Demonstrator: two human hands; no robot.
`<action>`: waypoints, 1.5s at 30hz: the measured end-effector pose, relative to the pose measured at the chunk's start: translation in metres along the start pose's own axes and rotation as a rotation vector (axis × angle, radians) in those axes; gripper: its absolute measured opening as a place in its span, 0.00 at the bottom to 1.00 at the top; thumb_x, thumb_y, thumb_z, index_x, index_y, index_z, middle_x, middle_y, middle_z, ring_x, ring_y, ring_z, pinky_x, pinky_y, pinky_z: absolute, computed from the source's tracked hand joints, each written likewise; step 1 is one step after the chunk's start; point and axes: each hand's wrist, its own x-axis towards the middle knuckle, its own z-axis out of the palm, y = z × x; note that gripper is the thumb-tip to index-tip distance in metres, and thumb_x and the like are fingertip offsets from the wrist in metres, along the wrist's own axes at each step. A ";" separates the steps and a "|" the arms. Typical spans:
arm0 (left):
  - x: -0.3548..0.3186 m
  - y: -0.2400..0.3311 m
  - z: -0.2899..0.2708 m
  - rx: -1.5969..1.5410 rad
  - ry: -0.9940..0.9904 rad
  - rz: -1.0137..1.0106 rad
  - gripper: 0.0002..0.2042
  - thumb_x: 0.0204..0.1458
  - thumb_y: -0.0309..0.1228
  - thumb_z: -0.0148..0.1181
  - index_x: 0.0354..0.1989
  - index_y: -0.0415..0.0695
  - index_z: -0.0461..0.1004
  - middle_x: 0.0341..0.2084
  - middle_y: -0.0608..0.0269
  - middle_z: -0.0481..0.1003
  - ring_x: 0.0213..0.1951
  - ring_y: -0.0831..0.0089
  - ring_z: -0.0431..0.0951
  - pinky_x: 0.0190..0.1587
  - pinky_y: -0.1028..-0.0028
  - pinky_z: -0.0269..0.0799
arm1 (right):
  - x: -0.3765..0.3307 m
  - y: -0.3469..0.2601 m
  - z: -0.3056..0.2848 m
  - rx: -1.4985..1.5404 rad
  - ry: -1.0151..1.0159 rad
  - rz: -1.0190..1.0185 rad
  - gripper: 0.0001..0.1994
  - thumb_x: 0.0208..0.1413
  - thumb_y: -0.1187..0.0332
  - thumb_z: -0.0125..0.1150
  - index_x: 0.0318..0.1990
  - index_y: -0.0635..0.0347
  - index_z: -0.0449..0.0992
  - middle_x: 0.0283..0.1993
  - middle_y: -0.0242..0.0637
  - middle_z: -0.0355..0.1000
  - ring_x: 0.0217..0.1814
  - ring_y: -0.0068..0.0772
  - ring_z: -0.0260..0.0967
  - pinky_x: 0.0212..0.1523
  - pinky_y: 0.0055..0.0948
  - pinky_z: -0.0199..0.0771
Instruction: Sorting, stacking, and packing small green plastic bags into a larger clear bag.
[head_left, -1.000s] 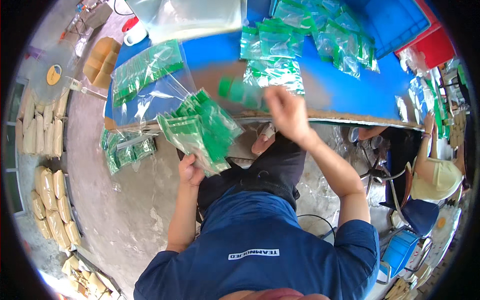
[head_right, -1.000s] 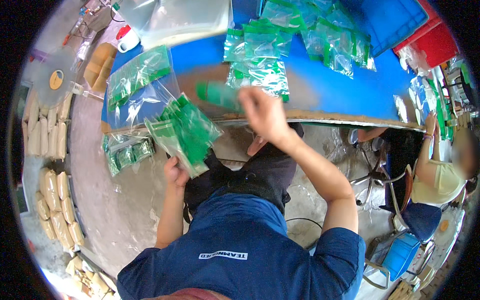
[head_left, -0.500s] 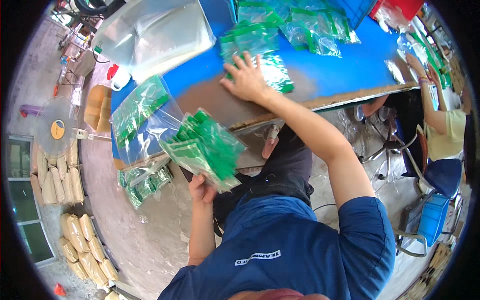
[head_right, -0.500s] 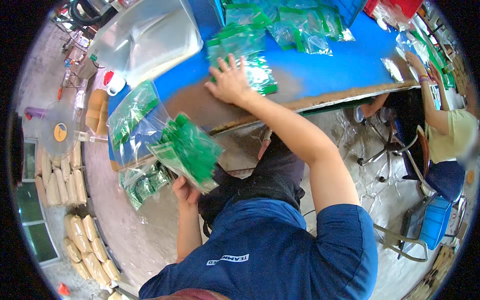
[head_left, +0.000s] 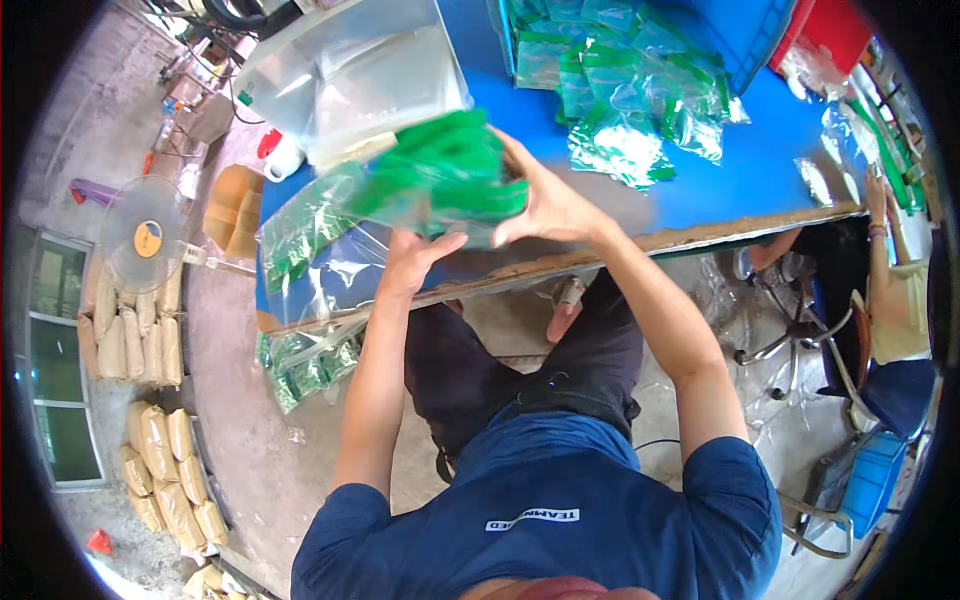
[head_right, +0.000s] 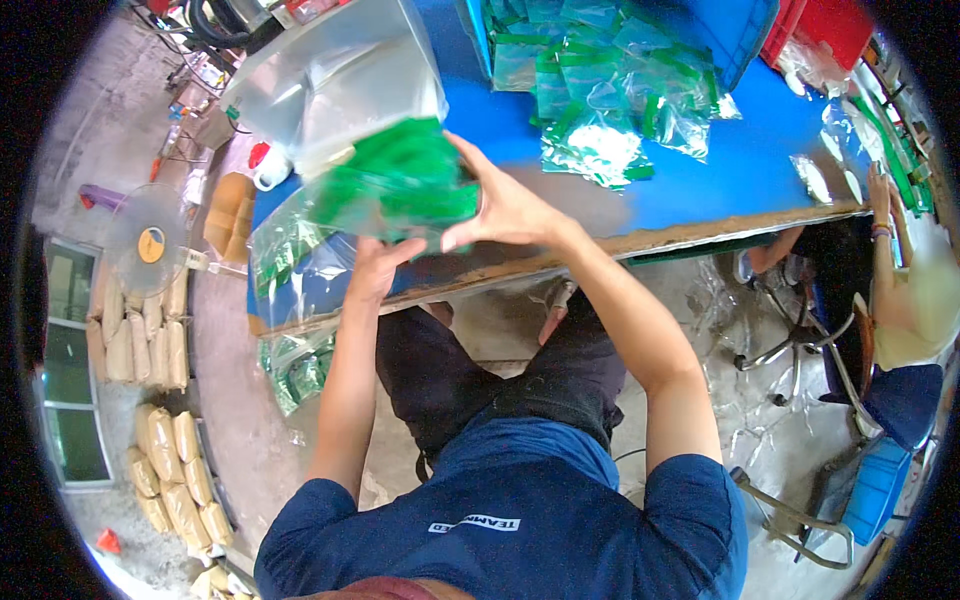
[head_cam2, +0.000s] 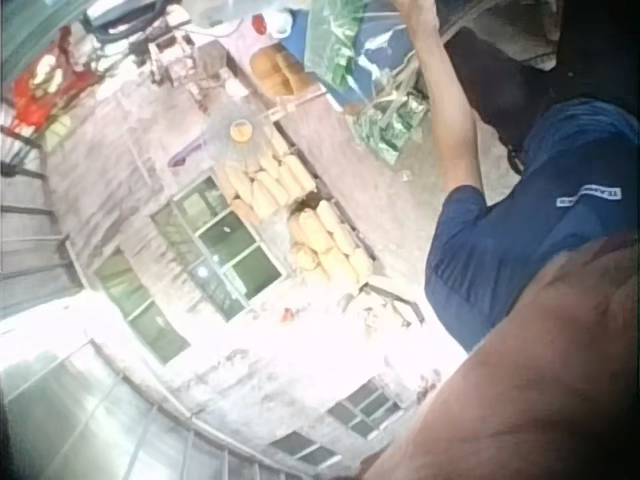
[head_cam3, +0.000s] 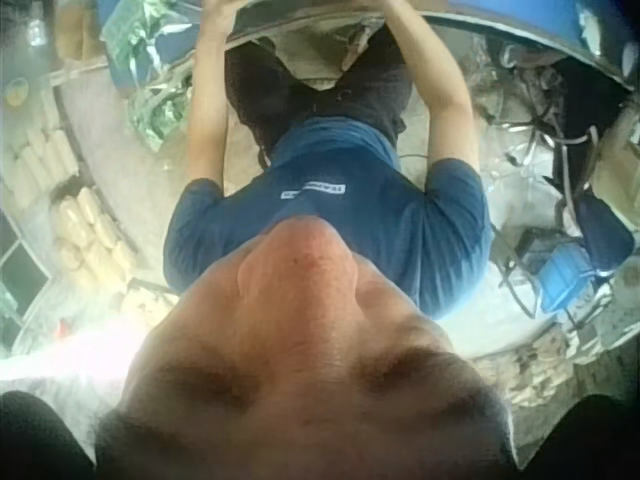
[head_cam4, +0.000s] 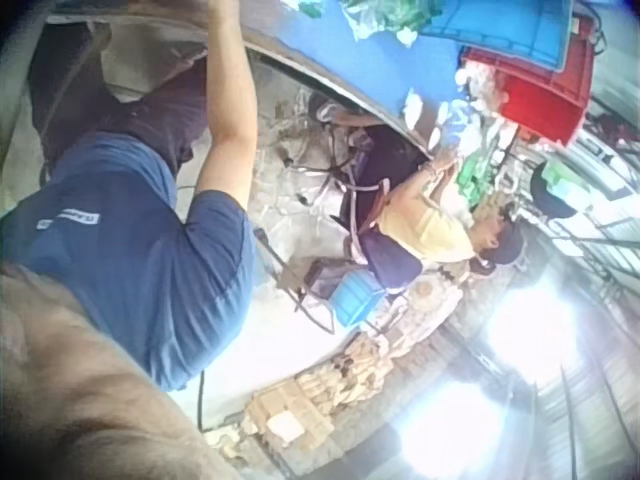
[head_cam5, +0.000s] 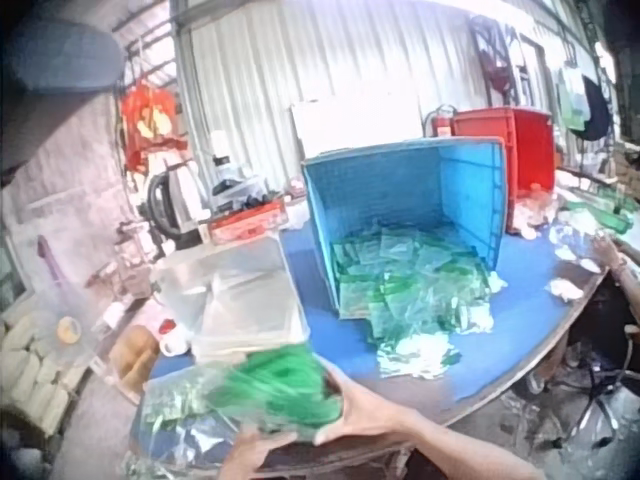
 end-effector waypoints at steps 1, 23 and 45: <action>0.011 -0.005 -0.002 0.239 -0.110 -0.007 0.32 0.43 0.21 0.69 0.60 0.38 0.65 0.51 0.60 0.73 0.50 0.69 0.74 0.56 0.68 0.68 | -0.007 0.008 0.002 -0.149 0.051 0.014 0.67 0.32 0.51 0.84 0.75 0.59 0.39 0.72 0.57 0.53 0.75 0.50 0.50 0.72 0.43 0.53; 0.003 -0.007 0.026 0.110 -0.045 0.142 0.58 0.37 0.25 0.79 0.74 0.46 0.41 0.64 0.57 0.61 0.64 0.65 0.63 0.66 0.65 0.59 | -0.017 0.018 0.025 -0.387 0.105 0.187 0.48 0.39 0.63 0.79 0.66 0.61 0.51 0.58 0.55 0.68 0.62 0.58 0.66 0.60 0.45 0.68; 0.022 -0.033 0.063 0.082 0.447 0.245 0.20 0.60 0.45 0.58 0.43 0.37 0.71 0.36 0.61 0.74 0.41 0.74 0.71 0.47 0.71 0.67 | -0.023 0.045 0.020 -0.455 0.042 0.166 0.51 0.36 0.64 0.81 0.67 0.64 0.53 0.59 0.48 0.70 0.61 0.46 0.69 0.62 0.39 0.68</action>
